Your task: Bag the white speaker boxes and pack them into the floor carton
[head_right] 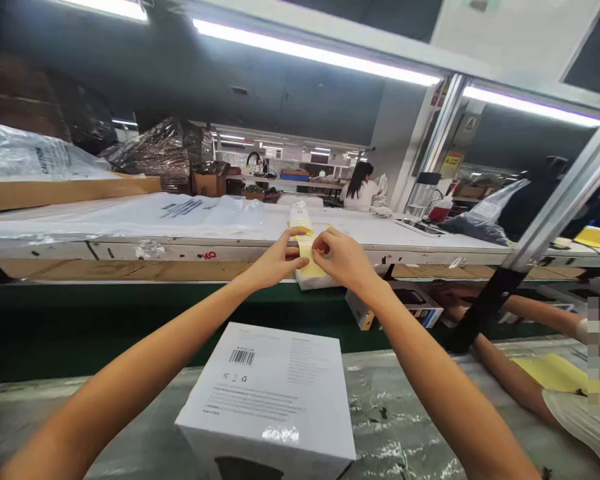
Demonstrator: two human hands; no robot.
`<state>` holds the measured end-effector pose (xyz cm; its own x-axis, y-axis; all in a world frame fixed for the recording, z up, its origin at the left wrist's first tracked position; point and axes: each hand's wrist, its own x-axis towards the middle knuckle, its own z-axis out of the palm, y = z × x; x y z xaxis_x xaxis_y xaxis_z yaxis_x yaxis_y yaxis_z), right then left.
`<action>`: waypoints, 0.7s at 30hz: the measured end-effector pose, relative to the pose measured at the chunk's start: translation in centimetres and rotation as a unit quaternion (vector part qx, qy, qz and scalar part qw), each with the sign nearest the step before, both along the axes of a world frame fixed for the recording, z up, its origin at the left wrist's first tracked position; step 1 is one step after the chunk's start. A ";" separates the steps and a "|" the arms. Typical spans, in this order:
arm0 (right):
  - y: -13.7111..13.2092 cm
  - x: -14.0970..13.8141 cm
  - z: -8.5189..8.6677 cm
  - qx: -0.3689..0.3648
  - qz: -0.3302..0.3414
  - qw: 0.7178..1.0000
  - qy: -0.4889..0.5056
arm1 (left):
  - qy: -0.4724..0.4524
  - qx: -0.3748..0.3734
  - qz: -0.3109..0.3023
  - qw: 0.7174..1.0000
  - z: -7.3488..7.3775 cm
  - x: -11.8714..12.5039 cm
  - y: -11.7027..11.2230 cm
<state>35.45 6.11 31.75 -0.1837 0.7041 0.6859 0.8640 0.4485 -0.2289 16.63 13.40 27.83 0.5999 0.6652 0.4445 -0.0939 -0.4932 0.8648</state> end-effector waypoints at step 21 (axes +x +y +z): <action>-12.5 -10.0 -1.8 -0.404 0.128 0.903 -0.078 | -0.023 0.026 -0.063 0.997 -12.1 -15.1 -13.1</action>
